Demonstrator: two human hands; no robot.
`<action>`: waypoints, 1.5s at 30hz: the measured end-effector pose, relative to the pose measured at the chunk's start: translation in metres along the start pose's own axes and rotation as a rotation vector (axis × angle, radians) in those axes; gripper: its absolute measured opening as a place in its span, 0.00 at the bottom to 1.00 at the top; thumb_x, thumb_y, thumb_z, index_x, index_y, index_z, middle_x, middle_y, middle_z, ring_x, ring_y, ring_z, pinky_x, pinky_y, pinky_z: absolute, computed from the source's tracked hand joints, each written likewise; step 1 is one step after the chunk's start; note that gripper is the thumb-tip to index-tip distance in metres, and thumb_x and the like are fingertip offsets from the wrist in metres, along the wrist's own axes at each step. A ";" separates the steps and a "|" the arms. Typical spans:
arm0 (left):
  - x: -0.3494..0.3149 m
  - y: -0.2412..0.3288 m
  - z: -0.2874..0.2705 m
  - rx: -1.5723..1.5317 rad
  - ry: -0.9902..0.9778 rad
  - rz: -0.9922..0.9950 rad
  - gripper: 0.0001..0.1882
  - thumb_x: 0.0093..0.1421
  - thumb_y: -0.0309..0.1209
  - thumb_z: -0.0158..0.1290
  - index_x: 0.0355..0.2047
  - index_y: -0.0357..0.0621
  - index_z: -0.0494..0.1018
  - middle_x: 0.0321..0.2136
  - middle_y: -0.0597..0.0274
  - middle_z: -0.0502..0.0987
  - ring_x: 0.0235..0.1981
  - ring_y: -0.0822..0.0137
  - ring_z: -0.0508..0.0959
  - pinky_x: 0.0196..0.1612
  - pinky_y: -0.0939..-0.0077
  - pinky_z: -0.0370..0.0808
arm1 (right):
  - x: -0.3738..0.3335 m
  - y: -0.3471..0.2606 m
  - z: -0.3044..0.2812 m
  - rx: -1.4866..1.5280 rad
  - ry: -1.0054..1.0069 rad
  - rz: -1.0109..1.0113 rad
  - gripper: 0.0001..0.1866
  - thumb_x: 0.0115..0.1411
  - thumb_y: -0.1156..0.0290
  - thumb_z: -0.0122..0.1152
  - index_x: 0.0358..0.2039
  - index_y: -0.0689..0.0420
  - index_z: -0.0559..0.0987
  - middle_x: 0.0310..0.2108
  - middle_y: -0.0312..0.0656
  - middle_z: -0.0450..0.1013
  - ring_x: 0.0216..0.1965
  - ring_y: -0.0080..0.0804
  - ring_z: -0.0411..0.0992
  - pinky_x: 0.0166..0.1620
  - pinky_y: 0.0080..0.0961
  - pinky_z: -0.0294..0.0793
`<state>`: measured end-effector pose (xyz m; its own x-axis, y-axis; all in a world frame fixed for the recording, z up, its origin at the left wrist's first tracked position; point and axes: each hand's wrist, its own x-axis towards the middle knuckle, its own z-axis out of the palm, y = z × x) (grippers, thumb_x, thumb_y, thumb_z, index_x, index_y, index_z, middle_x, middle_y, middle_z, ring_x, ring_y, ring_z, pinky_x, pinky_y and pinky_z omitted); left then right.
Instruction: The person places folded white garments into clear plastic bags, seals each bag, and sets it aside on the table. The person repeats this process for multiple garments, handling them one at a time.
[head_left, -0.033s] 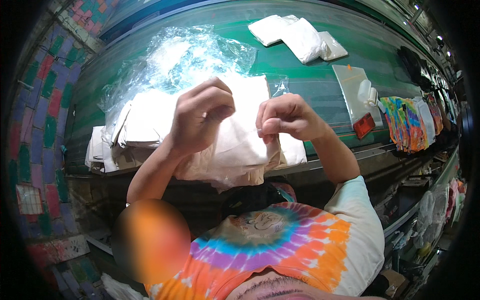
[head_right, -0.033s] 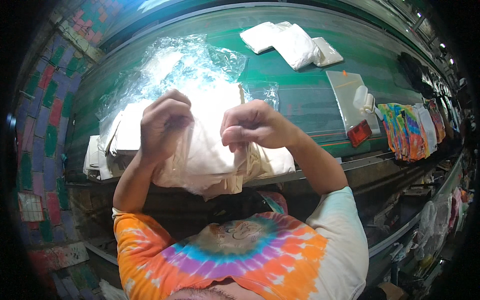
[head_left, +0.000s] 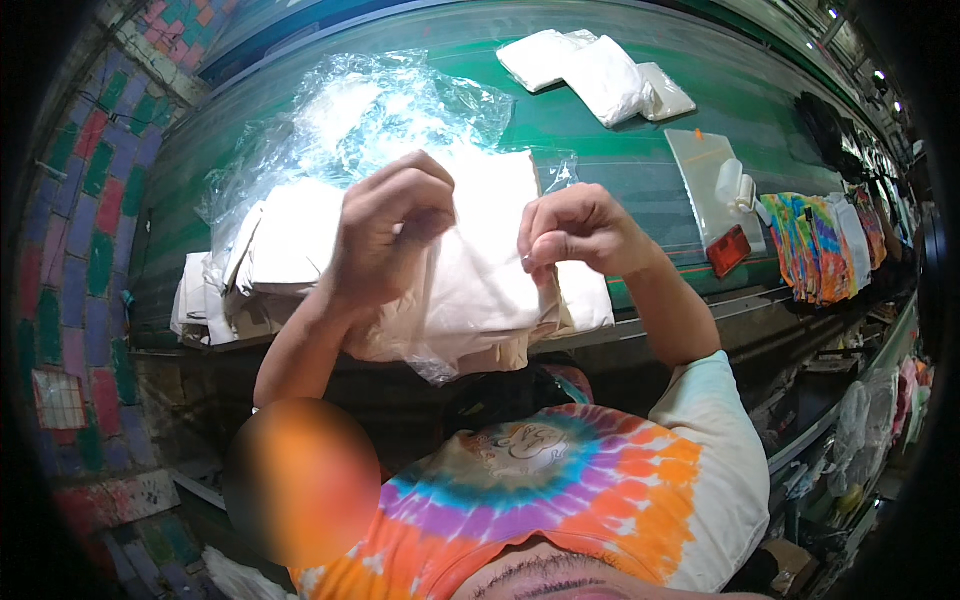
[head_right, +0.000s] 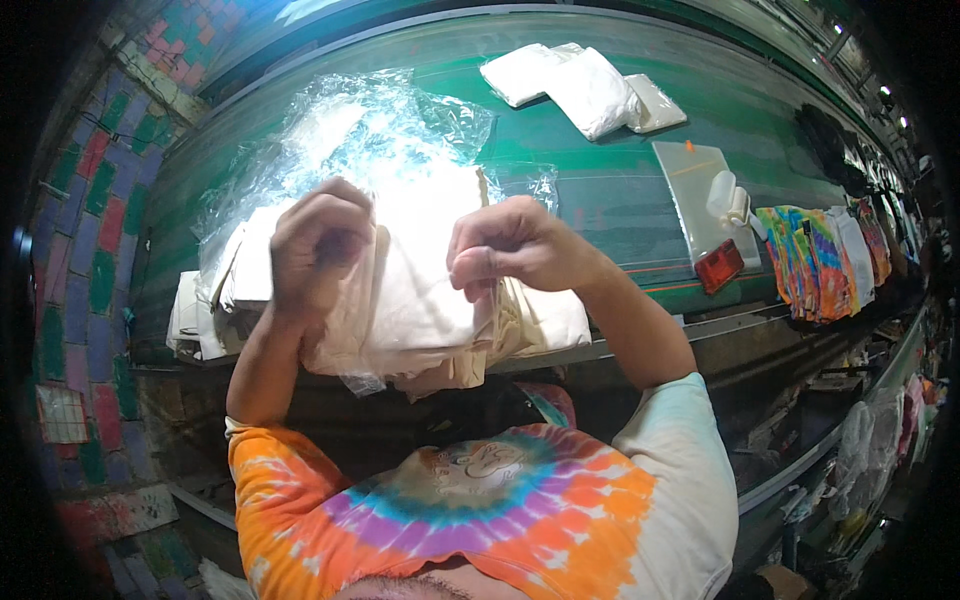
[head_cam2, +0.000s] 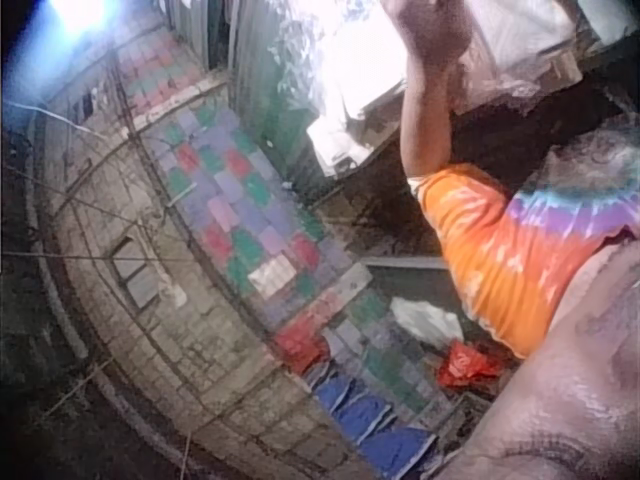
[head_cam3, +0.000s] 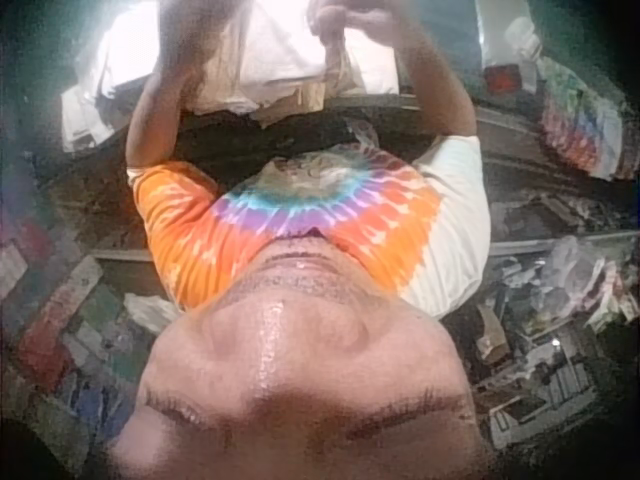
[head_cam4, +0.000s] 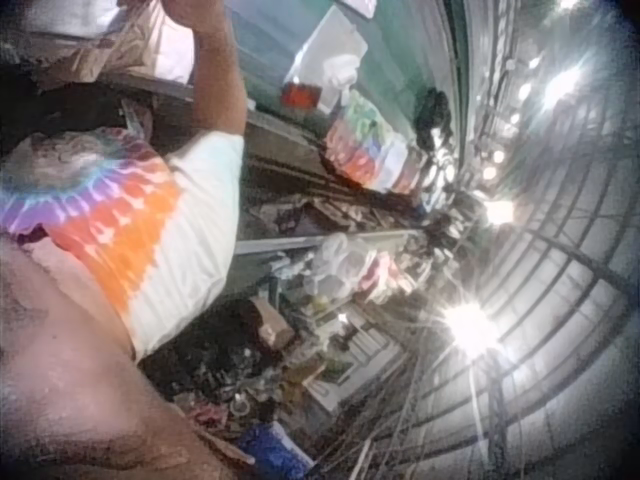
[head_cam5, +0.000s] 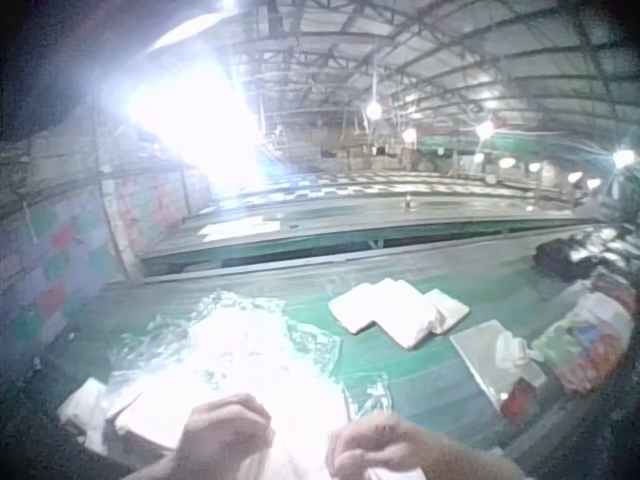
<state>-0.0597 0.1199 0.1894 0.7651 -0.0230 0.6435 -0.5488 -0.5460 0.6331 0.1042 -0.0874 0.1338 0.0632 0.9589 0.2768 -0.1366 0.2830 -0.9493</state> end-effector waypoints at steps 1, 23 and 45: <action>-0.002 0.000 -0.007 -0.054 0.008 -0.016 0.03 0.65 0.20 0.55 0.33 0.36 0.75 0.28 0.61 0.77 0.23 0.74 0.74 0.26 0.80 0.71 | 0.000 0.001 -0.003 0.078 -0.012 -0.009 0.12 0.69 0.70 0.63 0.32 0.65 0.82 0.30 0.39 0.78 0.29 0.21 0.77 0.32 0.19 0.76; -0.019 0.040 0.036 0.727 -0.358 -0.024 0.11 0.58 0.33 0.61 0.33 0.40 0.72 0.28 0.59 0.74 0.25 0.61 0.78 0.33 0.67 0.73 | 0.010 -0.003 -0.017 -0.091 -0.110 -0.144 0.09 0.68 0.71 0.64 0.35 0.65 0.83 0.34 0.41 0.80 0.33 0.22 0.77 0.36 0.21 0.77; -0.022 0.041 0.032 0.378 -0.135 -0.171 0.03 0.62 0.20 0.59 0.37 0.34 0.77 0.26 0.47 0.81 0.25 0.52 0.83 0.27 0.66 0.77 | 0.014 -0.052 -0.022 -1.572 -0.200 -0.646 0.06 0.54 0.70 0.71 0.31 0.57 0.83 0.37 0.36 0.79 0.37 0.30 0.79 0.37 0.30 0.79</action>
<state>-0.0884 0.0715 0.1877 0.8852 -0.0014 0.4651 -0.2679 -0.8190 0.5074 0.1335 -0.0894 0.1835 -0.4184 0.7286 0.5423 0.8981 0.4210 0.1273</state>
